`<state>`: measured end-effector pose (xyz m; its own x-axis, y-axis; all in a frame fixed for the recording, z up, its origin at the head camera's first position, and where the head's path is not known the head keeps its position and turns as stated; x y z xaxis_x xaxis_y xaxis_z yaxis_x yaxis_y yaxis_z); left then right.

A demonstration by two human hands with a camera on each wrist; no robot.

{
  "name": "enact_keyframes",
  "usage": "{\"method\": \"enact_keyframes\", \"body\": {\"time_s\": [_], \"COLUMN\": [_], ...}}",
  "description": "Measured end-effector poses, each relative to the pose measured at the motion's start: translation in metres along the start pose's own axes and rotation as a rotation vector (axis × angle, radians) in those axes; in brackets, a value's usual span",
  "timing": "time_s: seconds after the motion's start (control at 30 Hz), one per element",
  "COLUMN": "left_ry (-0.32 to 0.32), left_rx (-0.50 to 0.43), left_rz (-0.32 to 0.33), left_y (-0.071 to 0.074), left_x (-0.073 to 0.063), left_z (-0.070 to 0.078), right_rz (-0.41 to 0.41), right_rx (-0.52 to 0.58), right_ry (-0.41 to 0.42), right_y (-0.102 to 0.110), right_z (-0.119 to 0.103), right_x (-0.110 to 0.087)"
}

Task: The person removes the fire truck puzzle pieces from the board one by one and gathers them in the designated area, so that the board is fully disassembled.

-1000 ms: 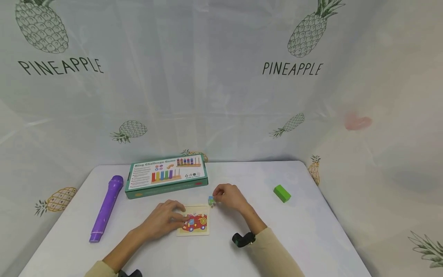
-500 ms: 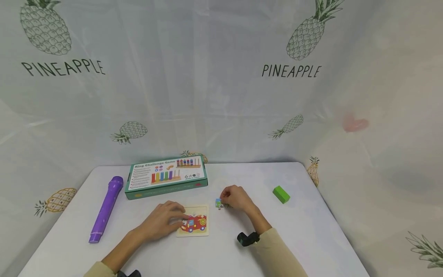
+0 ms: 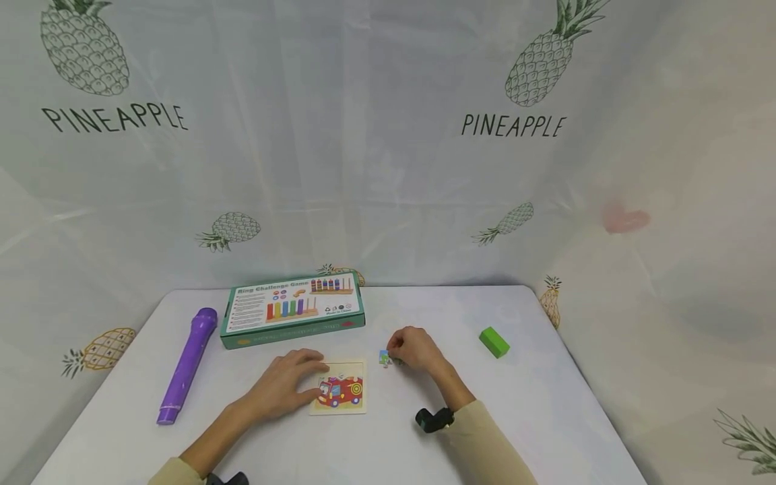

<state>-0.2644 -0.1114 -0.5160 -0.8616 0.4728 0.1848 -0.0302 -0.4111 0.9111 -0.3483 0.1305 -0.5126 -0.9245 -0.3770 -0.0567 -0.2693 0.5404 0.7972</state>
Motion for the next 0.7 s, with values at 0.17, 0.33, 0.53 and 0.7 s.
{"method": "enact_keyframes", "body": {"time_s": [0.17,0.33,0.53,0.7], "left_ry": [0.003,0.006,0.003,0.002], "left_rx": [0.012,0.013,0.021,0.022], "left_rz": [-0.012,-0.017,-0.014,-0.015], "left_y": [-0.0001,-0.0008,-0.0017,-0.0022], "left_x": [0.0003,0.0006,0.0006,0.0009], "left_z": [0.0010,0.0007,-0.0007,-0.0019], "right_rz": [0.003,0.001,0.001,0.000], "right_rx": [-0.004,0.000,-0.006,-0.002], "right_ry": [0.028,0.025,0.010,0.008], "right_y": [0.0009,0.0004,-0.0009,-0.0016], "right_z": [-0.0025,-0.0032,-0.0014,-0.0009], "right_x": [-0.0001,-0.0002,0.0005,0.0004]}}
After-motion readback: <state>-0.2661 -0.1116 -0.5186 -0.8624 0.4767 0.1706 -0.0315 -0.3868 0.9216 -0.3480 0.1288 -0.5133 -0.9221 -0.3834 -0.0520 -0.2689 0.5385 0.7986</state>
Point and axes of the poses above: each hand's wrist, its own x-axis towards the middle knuckle, its own y-axis out of the back of the hand, z = x × y, the point moved 9 cm from there along x, towards the middle knuckle
